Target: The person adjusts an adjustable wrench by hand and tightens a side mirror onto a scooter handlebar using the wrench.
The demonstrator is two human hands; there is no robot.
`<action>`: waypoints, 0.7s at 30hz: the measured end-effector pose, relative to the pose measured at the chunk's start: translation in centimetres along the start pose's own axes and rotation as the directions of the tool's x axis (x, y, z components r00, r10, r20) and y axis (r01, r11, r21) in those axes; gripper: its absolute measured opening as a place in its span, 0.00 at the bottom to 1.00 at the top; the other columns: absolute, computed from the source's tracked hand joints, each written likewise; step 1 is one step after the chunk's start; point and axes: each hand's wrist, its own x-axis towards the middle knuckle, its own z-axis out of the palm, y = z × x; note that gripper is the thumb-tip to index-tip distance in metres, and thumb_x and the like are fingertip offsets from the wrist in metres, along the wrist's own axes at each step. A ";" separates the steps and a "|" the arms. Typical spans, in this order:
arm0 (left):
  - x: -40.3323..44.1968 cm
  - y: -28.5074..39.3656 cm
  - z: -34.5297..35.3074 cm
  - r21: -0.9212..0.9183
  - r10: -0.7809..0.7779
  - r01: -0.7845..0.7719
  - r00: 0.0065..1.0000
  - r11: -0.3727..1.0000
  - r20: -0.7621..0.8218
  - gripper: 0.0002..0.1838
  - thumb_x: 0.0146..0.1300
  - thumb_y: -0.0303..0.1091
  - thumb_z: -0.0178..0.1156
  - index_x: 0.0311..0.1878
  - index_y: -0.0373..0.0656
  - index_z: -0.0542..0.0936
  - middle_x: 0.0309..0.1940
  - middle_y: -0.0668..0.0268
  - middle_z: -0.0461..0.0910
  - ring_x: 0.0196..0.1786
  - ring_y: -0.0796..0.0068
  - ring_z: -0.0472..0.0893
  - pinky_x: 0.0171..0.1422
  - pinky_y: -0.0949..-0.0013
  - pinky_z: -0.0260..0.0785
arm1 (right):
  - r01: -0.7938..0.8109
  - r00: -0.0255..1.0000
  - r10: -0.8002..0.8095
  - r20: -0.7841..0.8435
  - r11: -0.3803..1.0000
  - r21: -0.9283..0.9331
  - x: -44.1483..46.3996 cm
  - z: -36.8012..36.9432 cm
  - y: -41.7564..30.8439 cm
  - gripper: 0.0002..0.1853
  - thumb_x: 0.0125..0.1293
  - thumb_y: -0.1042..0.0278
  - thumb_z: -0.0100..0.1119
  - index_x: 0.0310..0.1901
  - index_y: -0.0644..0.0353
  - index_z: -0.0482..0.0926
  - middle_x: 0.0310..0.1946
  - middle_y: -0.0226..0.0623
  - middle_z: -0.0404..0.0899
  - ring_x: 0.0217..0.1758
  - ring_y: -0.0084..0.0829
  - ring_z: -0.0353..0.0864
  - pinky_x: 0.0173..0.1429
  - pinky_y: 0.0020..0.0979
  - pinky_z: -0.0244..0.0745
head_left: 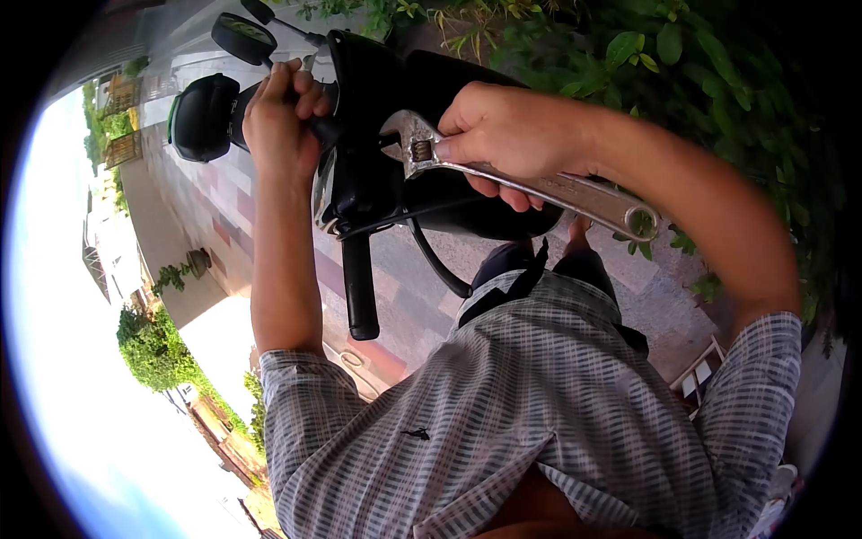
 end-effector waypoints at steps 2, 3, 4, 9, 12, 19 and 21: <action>-0.5 0.2 0.5 0.034 0.027 -0.027 1.000 0.999 -0.002 0.11 0.79 0.32 0.50 0.48 0.32 0.75 0.29 0.65 0.72 0.24 0.77 0.64 0.33 0.68 0.62 | 0.003 0.998 -0.004 0.066 1.000 0.015 1.7 -0.1 -0.2 0.17 0.79 0.64 0.47 0.34 0.69 0.76 0.21 0.35 0.75 0.14 0.24 0.76 0.15 0.28 0.71; -0.7 0.2 0.7 0.018 0.030 -0.029 1.000 0.999 -0.006 0.11 0.79 0.32 0.50 0.48 0.32 0.75 0.29 0.65 0.72 0.24 0.77 0.64 0.33 0.68 0.62 | 0.010 0.994 -0.013 0.108 1.000 0.028 2.6 -0.2 0.2 0.17 0.79 0.64 0.47 0.35 0.69 0.77 0.21 0.35 0.75 0.14 0.24 0.76 0.15 0.27 0.71; -1.0 0.2 1.1 0.002 0.034 -0.034 0.999 0.999 -0.013 0.11 0.79 0.32 0.50 0.49 0.32 0.75 0.29 0.64 0.72 0.24 0.77 0.64 0.32 0.68 0.62 | -0.004 0.991 0.000 0.134 1.000 0.028 3.0 -0.4 0.4 0.17 0.79 0.64 0.48 0.35 0.69 0.77 0.21 0.35 0.75 0.14 0.24 0.76 0.15 0.27 0.71; -2.4 -0.3 1.1 -0.049 0.056 -0.056 0.998 0.997 0.002 0.12 0.79 0.32 0.50 0.49 0.32 0.75 0.28 0.64 0.72 0.23 0.78 0.64 0.30 0.69 0.61 | -0.063 0.972 0.053 0.230 0.997 0.037 3.8 -0.8 0.4 0.18 0.79 0.65 0.48 0.35 0.73 0.76 0.23 0.40 0.77 0.15 0.28 0.78 0.18 0.31 0.74; -2.6 -0.4 1.5 -0.028 0.070 -0.071 0.997 0.997 -0.025 0.11 0.79 0.32 0.50 0.49 0.32 0.75 0.27 0.65 0.72 0.22 0.78 0.64 0.29 0.70 0.60 | -0.096 0.977 0.064 0.205 0.984 0.148 3.6 0.7 0.3 0.18 0.79 0.65 0.47 0.35 0.73 0.76 0.22 0.41 0.77 0.15 0.28 0.78 0.17 0.31 0.74; -3.2 -0.3 1.3 -0.007 0.083 -0.084 0.994 0.996 -0.076 0.11 0.78 0.33 0.51 0.48 0.33 0.76 0.26 0.65 0.72 0.20 0.78 0.63 0.27 0.70 0.59 | -0.193 0.971 0.159 0.176 0.960 0.202 3.3 2.3 -1.2 0.18 0.80 0.62 0.47 0.35 0.68 0.76 0.23 0.37 0.78 0.13 0.24 0.76 0.14 0.29 0.73; -2.8 -0.3 1.4 -0.017 0.085 -0.087 0.994 0.996 -0.074 0.12 0.78 0.34 0.52 0.48 0.33 0.76 0.26 0.65 0.72 0.20 0.78 0.63 0.26 0.70 0.60 | -0.194 0.973 0.163 0.166 0.961 0.195 3.2 1.8 -1.6 0.18 0.80 0.62 0.47 0.35 0.68 0.77 0.23 0.37 0.78 0.13 0.23 0.76 0.14 0.29 0.72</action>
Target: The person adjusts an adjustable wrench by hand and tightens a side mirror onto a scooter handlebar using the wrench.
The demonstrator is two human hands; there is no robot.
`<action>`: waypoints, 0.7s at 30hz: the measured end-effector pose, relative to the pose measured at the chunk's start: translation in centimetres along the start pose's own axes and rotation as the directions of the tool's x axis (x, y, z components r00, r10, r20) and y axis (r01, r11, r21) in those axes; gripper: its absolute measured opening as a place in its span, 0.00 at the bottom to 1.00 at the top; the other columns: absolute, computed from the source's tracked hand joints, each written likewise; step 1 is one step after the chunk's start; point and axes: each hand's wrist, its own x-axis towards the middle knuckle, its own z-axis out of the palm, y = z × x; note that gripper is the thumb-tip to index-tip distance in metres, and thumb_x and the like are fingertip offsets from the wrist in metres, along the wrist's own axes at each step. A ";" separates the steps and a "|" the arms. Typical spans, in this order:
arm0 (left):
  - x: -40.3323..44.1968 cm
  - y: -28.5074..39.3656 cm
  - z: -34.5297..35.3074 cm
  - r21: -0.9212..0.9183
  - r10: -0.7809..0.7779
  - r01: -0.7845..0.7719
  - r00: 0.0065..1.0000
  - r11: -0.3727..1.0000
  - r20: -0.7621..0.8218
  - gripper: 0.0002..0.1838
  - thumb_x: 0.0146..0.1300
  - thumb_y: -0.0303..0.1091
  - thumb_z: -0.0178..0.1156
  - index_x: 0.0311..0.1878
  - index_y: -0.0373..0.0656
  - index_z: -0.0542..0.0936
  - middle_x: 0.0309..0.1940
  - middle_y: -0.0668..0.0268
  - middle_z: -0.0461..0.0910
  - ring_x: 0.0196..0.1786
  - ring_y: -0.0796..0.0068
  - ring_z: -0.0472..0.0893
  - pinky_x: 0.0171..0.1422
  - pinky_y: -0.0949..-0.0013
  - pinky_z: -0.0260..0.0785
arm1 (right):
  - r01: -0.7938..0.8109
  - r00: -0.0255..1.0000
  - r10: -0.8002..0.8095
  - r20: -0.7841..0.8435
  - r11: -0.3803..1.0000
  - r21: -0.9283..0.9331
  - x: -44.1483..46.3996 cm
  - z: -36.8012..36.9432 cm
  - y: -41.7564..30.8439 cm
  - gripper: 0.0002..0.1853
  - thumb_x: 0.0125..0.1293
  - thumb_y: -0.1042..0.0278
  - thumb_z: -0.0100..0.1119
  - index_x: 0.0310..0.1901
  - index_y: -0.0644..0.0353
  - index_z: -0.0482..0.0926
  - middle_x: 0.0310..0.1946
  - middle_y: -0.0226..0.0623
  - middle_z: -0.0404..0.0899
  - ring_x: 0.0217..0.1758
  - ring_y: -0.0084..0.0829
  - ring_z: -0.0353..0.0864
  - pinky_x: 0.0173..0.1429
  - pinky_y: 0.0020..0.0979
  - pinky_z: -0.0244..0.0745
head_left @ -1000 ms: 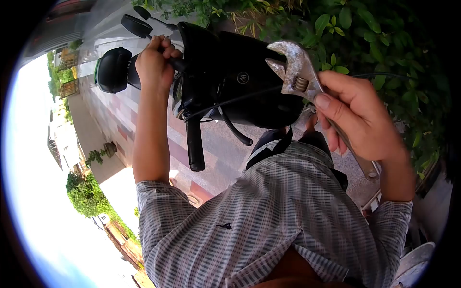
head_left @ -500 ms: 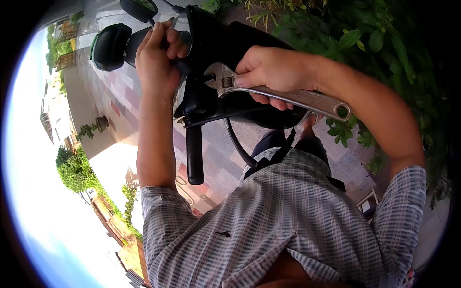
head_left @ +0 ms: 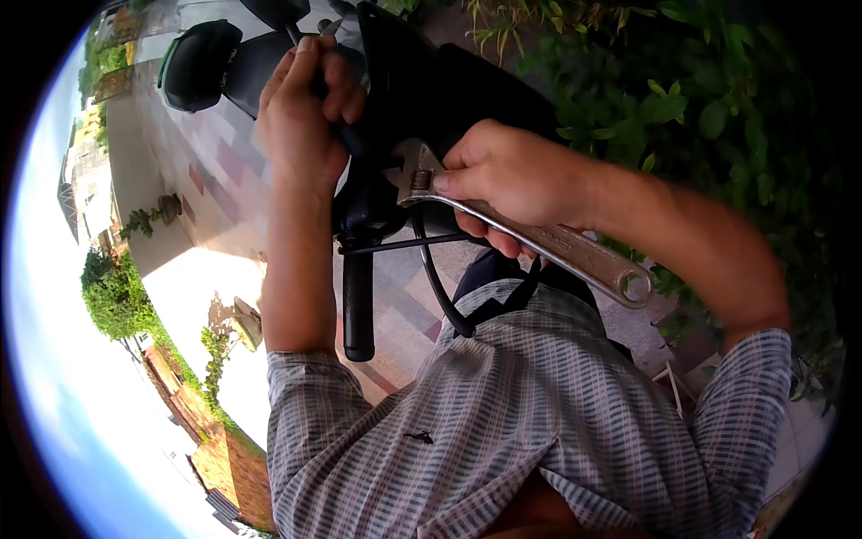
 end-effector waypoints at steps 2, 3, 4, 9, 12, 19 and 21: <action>-0.7 0.4 0.0 0.011 -0.017 0.017 0.999 1.000 -0.032 0.12 0.78 0.34 0.52 0.48 0.33 0.76 0.25 0.66 0.72 0.20 0.79 0.63 0.26 0.70 0.60 | -0.004 1.000 0.004 0.004 1.000 0.004 -0.2 0.5 -0.5 0.17 0.79 0.62 0.48 0.36 0.67 0.77 0.22 0.37 0.78 0.13 0.23 0.76 0.14 0.29 0.72; -0.7 0.3 0.0 0.007 -0.015 0.015 0.999 1.000 -0.030 0.12 0.78 0.34 0.52 0.47 0.33 0.76 0.25 0.66 0.72 0.20 0.79 0.63 0.26 0.70 0.60 | -0.010 1.000 0.010 0.019 1.000 -0.011 -0.1 0.3 -0.6 0.18 0.79 0.63 0.48 0.35 0.69 0.77 0.23 0.39 0.79 0.14 0.25 0.77 0.15 0.30 0.73; -0.7 0.2 0.1 0.002 -0.010 0.011 1.000 1.000 -0.024 0.12 0.78 0.34 0.52 0.47 0.33 0.76 0.25 0.66 0.72 0.20 0.79 0.64 0.26 0.70 0.60 | -0.014 0.999 0.015 0.029 1.000 -0.027 0.0 0.1 -0.7 0.19 0.78 0.63 0.48 0.34 0.71 0.77 0.23 0.41 0.79 0.15 0.27 0.78 0.17 0.32 0.74; -1.2 0.7 0.4 0.018 0.007 -0.006 0.999 1.000 -0.041 0.12 0.78 0.35 0.53 0.46 0.34 0.76 0.24 0.66 0.72 0.19 0.79 0.64 0.25 0.70 0.61 | -0.046 0.999 0.046 -0.008 0.999 0.016 -0.2 1.2 -1.6 0.16 0.77 0.63 0.51 0.35 0.67 0.77 0.21 0.36 0.79 0.11 0.22 0.74 0.13 0.27 0.69; -1.6 0.6 1.0 0.026 -0.014 0.017 0.997 1.000 -0.081 0.12 0.78 0.35 0.53 0.46 0.34 0.76 0.25 0.67 0.72 0.20 0.80 0.63 0.26 0.71 0.60 | -0.033 0.999 0.036 -0.026 0.993 0.115 -0.4 1.8 -1.0 0.15 0.77 0.64 0.51 0.35 0.67 0.77 0.21 0.36 0.78 0.11 0.22 0.74 0.12 0.26 0.67; -1.8 1.1 1.5 0.027 -0.019 0.022 0.996 0.999 -0.087 0.12 0.78 0.35 0.54 0.47 0.33 0.76 0.25 0.68 0.70 0.20 0.81 0.63 0.27 0.72 0.60 | -0.079 0.995 0.084 -0.052 0.992 0.099 -1.3 1.6 -2.4 0.14 0.76 0.66 0.52 0.38 0.71 0.77 0.21 0.38 0.78 0.10 0.21 0.73 0.10 0.25 0.65; -2.0 0.8 1.8 0.028 -0.010 0.012 0.997 1.000 -0.081 0.12 0.77 0.34 0.54 0.47 0.33 0.76 0.23 0.68 0.70 0.20 0.80 0.63 0.27 0.72 0.60 | -0.092 0.993 0.099 -0.068 0.990 0.110 -1.6 1.6 -2.7 0.14 0.76 0.66 0.51 0.40 0.72 0.77 0.20 0.39 0.78 0.10 0.21 0.72 0.10 0.25 0.64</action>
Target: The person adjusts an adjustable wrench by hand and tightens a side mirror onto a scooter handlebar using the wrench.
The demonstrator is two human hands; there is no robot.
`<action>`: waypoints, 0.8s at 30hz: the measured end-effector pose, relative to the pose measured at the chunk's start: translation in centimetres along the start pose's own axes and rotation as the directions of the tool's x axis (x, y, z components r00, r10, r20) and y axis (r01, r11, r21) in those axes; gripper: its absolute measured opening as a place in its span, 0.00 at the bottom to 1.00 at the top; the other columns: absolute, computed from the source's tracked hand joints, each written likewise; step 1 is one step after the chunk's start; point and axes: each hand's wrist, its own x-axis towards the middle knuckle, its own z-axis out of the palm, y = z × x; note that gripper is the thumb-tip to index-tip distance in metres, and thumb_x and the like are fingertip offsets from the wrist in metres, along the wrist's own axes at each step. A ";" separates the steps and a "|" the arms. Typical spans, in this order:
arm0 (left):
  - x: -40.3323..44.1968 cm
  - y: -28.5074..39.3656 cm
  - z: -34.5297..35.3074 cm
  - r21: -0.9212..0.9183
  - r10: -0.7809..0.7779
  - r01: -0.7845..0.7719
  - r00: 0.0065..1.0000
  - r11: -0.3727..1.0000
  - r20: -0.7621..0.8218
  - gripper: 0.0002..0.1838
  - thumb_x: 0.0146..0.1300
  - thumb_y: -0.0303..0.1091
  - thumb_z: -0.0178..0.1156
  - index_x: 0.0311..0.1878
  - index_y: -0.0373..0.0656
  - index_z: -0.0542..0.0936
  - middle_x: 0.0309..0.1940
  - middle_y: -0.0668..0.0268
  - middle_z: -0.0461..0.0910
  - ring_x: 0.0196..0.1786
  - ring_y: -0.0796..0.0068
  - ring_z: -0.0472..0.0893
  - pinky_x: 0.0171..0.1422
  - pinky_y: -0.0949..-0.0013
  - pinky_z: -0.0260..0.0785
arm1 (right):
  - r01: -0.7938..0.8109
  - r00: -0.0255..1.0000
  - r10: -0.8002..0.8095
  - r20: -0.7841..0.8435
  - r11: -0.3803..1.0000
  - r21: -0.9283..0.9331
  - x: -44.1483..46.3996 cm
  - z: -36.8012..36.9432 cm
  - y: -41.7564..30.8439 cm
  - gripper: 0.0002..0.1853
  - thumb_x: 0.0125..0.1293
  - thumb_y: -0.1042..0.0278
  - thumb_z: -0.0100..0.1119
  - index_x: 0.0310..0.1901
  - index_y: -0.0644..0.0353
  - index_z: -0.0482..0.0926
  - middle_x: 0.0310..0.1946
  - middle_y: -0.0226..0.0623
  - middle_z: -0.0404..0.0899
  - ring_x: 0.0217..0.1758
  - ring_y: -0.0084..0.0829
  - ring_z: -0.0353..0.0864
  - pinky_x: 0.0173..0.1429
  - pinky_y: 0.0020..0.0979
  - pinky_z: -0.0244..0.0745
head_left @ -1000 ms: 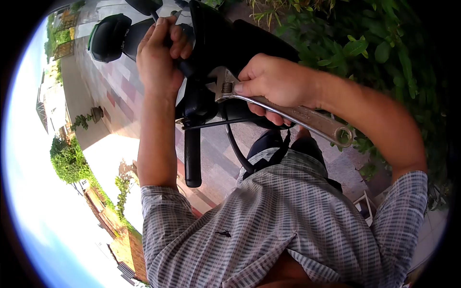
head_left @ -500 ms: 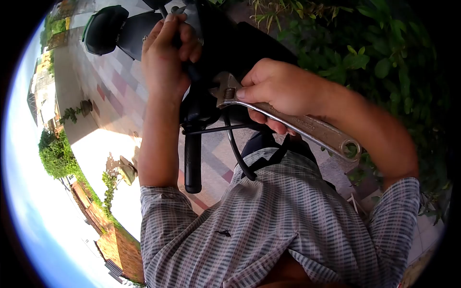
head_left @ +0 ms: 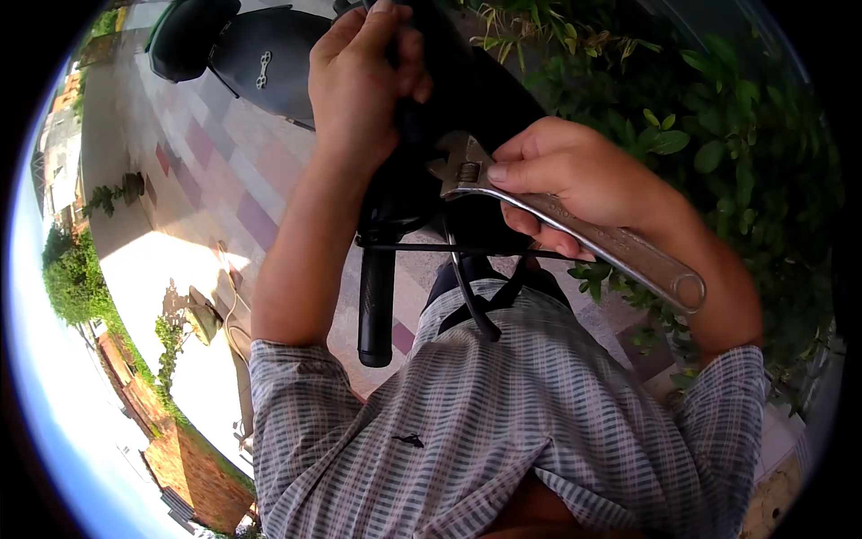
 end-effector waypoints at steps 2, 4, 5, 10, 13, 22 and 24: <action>0.1 -0.4 0.3 0.017 0.037 -0.038 0.999 0.999 0.006 0.12 0.77 0.34 0.53 0.46 0.33 0.76 0.22 0.67 0.69 0.20 0.80 0.63 0.27 0.71 0.61 | -0.027 0.999 0.027 -0.027 0.999 0.021 -0.2 0.0 0.1 0.14 0.76 0.66 0.51 0.39 0.72 0.77 0.20 0.39 0.78 0.10 0.21 0.72 0.11 0.25 0.64; 0.3 -0.6 0.7 0.001 0.047 -0.047 0.999 0.999 0.014 0.12 0.77 0.34 0.53 0.46 0.32 0.75 0.20 0.67 0.68 0.19 0.79 0.63 0.26 0.71 0.61 | -0.020 0.999 0.022 -0.036 0.999 0.047 -0.4 -0.6 1.1 0.15 0.76 0.65 0.53 0.36 0.70 0.77 0.21 0.38 0.79 0.11 0.22 0.74 0.12 0.26 0.66; 0.2 -0.8 0.8 -0.008 0.051 -0.051 0.999 0.999 0.014 0.12 0.77 0.34 0.53 0.46 0.32 0.75 0.20 0.67 0.67 0.19 0.78 0.63 0.26 0.70 0.61 | -0.018 1.000 0.019 -0.021 0.999 0.049 -0.5 -0.6 1.2 0.15 0.76 0.65 0.52 0.35 0.70 0.77 0.21 0.38 0.79 0.11 0.22 0.73 0.12 0.26 0.66; 0.0 -1.2 1.7 -0.017 0.060 -0.059 0.998 0.998 0.024 0.12 0.77 0.34 0.53 0.45 0.33 0.74 0.19 0.67 0.67 0.18 0.78 0.62 0.25 0.71 0.60 | 0.021 0.999 -0.022 0.025 0.999 0.035 -1.1 -1.1 1.5 0.15 0.76 0.66 0.52 0.34 0.69 0.78 0.21 0.37 0.79 0.10 0.21 0.72 0.11 0.26 0.64; 0.1 -1.2 1.7 -0.009 0.066 -0.066 0.997 0.998 0.027 0.12 0.78 0.35 0.52 0.44 0.32 0.74 0.18 0.67 0.67 0.18 0.78 0.62 0.25 0.71 0.60 | 0.026 1.000 -0.026 0.008 0.997 0.067 -1.3 -0.6 1.5 0.15 0.76 0.66 0.52 0.34 0.69 0.77 0.21 0.37 0.78 0.09 0.21 0.71 0.11 0.25 0.63; 0.4 -1.6 2.5 0.037 0.071 -0.071 0.997 0.997 0.006 0.13 0.78 0.35 0.52 0.44 0.31 0.74 0.18 0.67 0.67 0.18 0.77 0.62 0.25 0.70 0.60 | 0.080 0.996 -0.074 0.058 0.990 -0.119 -0.8 -2.8 1.0 0.16 0.78 0.65 0.52 0.34 0.68 0.77 0.20 0.35 0.78 0.08 0.19 0.70 0.11 0.21 0.61; 0.7 -1.3 2.6 0.077 0.103 -0.103 0.995 0.992 0.002 0.13 0.78 0.35 0.52 0.44 0.31 0.75 0.18 0.66 0.67 0.18 0.77 0.63 0.25 0.70 0.60 | 0.062 0.998 -0.064 -0.005 0.982 -0.176 -1.4 -2.2 0.8 0.16 0.78 0.65 0.52 0.35 0.69 0.77 0.20 0.36 0.78 0.08 0.19 0.70 0.11 0.21 0.60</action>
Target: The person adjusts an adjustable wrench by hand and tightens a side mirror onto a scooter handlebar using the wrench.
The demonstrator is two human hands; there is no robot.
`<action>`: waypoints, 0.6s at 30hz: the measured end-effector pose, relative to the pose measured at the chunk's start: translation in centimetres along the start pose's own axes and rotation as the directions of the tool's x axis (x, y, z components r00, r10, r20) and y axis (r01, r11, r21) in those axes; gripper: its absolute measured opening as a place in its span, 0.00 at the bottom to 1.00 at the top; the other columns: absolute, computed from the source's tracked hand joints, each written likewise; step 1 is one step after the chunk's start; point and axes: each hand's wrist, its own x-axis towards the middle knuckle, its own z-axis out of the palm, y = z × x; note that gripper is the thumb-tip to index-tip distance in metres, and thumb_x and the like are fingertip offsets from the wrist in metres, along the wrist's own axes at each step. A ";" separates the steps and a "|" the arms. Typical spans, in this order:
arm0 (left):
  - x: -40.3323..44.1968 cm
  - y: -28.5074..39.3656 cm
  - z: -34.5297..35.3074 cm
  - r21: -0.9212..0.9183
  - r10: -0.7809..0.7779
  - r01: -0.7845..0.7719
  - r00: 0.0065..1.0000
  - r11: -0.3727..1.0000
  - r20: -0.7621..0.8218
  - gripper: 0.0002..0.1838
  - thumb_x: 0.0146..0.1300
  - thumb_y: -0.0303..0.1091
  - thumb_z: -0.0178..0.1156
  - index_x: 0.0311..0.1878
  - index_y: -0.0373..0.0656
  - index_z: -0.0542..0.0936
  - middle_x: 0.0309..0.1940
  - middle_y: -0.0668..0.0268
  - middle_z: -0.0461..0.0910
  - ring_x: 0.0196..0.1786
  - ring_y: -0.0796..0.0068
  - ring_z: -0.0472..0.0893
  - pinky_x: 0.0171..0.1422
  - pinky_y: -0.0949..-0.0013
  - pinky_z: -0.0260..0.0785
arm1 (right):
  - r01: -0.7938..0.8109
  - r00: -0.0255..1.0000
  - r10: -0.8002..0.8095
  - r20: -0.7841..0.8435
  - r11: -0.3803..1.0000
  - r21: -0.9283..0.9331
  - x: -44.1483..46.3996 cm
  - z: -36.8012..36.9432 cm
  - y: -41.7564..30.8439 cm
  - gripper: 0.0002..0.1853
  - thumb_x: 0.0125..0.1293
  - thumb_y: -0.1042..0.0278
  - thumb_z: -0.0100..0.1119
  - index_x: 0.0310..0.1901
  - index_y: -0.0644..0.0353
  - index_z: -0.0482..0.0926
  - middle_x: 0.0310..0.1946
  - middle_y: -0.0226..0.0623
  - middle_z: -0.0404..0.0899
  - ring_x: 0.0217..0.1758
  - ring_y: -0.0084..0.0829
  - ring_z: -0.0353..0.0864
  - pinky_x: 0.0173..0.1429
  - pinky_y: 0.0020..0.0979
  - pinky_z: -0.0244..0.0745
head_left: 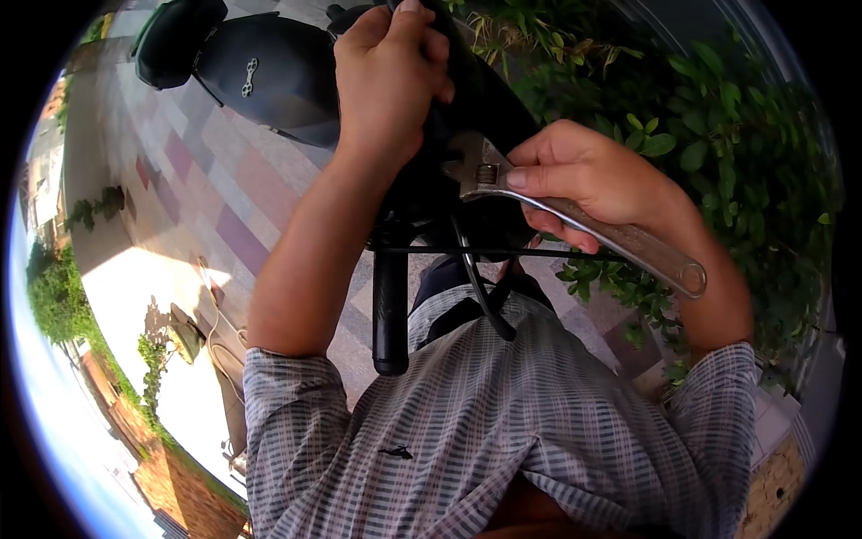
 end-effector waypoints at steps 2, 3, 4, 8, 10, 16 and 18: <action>-0.6 0.1 0.5 0.045 0.020 -0.020 1.000 0.999 -0.002 0.13 0.77 0.35 0.52 0.44 0.30 0.75 0.18 0.66 0.68 0.18 0.76 0.64 0.26 0.70 0.61 | 0.006 0.999 0.000 -0.041 0.989 0.148 -1.0 -0.1 0.4 0.16 0.78 0.65 0.52 0.35 0.69 0.77 0.20 0.36 0.78 0.10 0.20 0.72 0.13 0.23 0.64; -0.9 -0.2 0.5 0.026 -0.001 0.001 1.000 1.000 -0.006 0.13 0.77 0.34 0.52 0.44 0.30 0.75 0.17 0.66 0.68 0.18 0.75 0.65 0.26 0.70 0.61 | 0.002 0.998 0.013 -0.065 0.975 0.223 -1.7 0.1 0.6 0.16 0.78 0.65 0.51 0.34 0.70 0.77 0.21 0.36 0.79 0.11 0.21 0.73 0.14 0.24 0.66; -0.5 -0.2 0.4 0.008 -0.001 0.001 1.000 1.000 -0.009 0.13 0.77 0.34 0.52 0.44 0.30 0.76 0.17 0.66 0.68 0.19 0.75 0.65 0.27 0.70 0.61 | 0.013 0.989 0.024 -0.148 0.970 0.243 -2.6 1.0 0.6 0.15 0.79 0.66 0.50 0.36 0.69 0.76 0.21 0.36 0.78 0.11 0.21 0.73 0.15 0.23 0.67; -0.7 -0.3 0.8 -0.037 0.006 -0.006 1.000 0.999 0.013 0.13 0.76 0.34 0.53 0.43 0.30 0.77 0.17 0.66 0.67 0.19 0.73 0.65 0.28 0.69 0.61 | 0.122 0.970 -0.107 -0.216 0.991 0.058 -4.7 1.5 2.1 0.11 0.79 0.70 0.50 0.39 0.68 0.75 0.21 0.35 0.78 0.14 0.19 0.75 0.20 0.24 0.70; -0.6 0.0 0.8 -0.019 -0.009 0.009 1.000 1.000 -0.007 0.13 0.77 0.33 0.53 0.42 0.30 0.78 0.16 0.66 0.66 0.19 0.74 0.65 0.28 0.69 0.60 | 0.180 0.956 -0.197 -0.219 0.979 -0.098 -4.8 0.7 2.7 0.10 0.79 0.70 0.51 0.41 0.68 0.76 0.20 0.34 0.77 0.16 0.18 0.75 0.21 0.24 0.70; -2.0 -0.1 1.6 -0.034 -0.055 0.054 0.998 0.998 -0.016 0.13 0.78 0.34 0.52 0.45 0.31 0.78 0.21 0.67 0.68 0.20 0.78 0.61 0.27 0.70 0.58 | 0.263 0.766 -0.630 0.126 0.128 -0.956 -4.5 -3.0 3.4 0.23 0.67 0.78 0.57 0.65 0.66 0.76 0.39 0.48 0.80 0.40 0.44 0.85 0.42 0.38 0.81; -1.8 0.3 1.3 -0.026 -0.079 0.078 0.996 0.997 -0.038 0.13 0.79 0.34 0.51 0.46 0.32 0.77 0.22 0.67 0.68 0.20 0.80 0.61 0.26 0.71 0.58 | 0.177 0.746 -0.625 0.227 -0.143 -0.974 -3.2 -3.6 3.3 0.25 0.64 0.78 0.59 0.65 0.66 0.77 0.41 0.47 0.79 0.42 0.42 0.85 0.42 0.39 0.81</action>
